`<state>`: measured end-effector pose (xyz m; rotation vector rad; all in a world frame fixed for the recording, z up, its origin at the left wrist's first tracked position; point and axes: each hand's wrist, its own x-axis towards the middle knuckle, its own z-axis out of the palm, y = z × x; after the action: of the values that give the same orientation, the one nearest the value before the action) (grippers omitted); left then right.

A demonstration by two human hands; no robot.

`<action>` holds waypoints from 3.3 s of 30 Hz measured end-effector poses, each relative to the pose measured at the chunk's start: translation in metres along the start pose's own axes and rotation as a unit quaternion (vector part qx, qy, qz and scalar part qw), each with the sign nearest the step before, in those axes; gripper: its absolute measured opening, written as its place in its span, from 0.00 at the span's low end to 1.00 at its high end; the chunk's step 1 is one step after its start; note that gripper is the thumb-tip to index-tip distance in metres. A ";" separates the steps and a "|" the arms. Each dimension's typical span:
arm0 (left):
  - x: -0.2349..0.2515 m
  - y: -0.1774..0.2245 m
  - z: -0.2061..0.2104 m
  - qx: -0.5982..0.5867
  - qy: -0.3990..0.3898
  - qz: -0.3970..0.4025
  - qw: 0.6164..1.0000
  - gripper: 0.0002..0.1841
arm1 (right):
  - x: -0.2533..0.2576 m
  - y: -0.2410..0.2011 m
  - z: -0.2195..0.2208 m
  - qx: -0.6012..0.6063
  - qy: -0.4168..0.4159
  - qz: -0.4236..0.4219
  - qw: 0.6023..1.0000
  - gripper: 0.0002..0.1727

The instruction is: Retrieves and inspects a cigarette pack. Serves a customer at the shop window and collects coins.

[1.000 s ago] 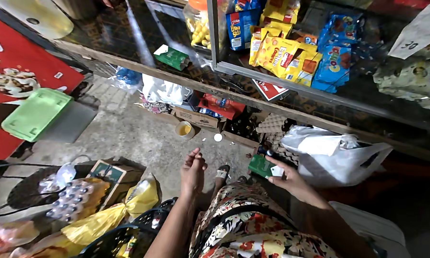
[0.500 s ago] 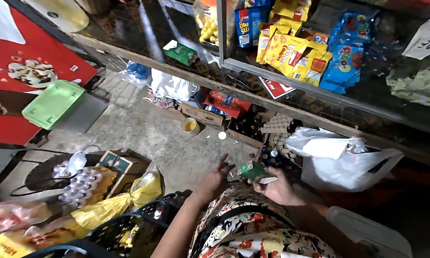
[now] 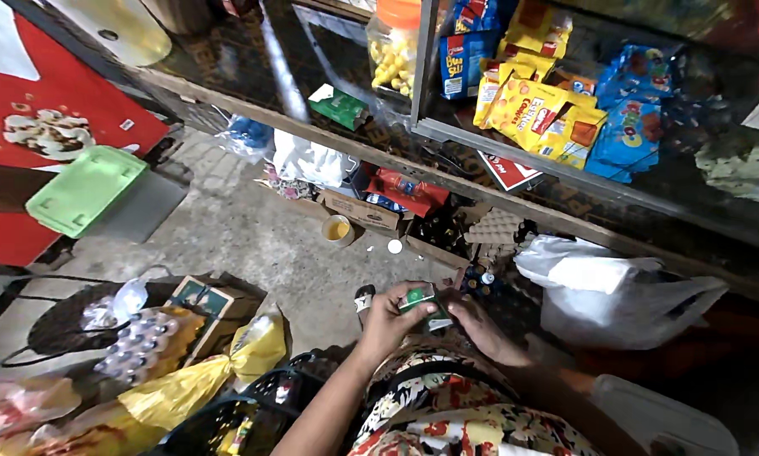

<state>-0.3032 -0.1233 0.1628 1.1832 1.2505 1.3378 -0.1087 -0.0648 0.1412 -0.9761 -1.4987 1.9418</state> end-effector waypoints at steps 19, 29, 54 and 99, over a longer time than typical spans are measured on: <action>0.059 0.032 -0.194 0.281 -0.284 0.121 0.909 0.13 | 0.112 -0.110 0.128 -0.506 -0.133 -0.219 0.824 0.10; 0.065 0.031 -0.223 0.262 -0.304 0.118 0.908 0.13 | 0.122 -0.097 0.151 -0.515 -0.091 -0.263 0.811 0.08; 0.091 0.021 -0.219 0.196 -0.308 0.149 0.919 0.13 | 0.141 -0.099 0.131 -0.563 -0.072 -0.354 0.743 0.07; 0.073 0.008 -0.180 0.274 -0.126 0.298 0.906 0.16 | 0.102 -0.085 0.116 -0.127 0.141 -0.209 0.959 0.06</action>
<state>-0.4896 -0.0711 0.1715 2.2010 1.1481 1.2094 -0.2664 -0.0356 0.2152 -0.9048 -1.6498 1.2806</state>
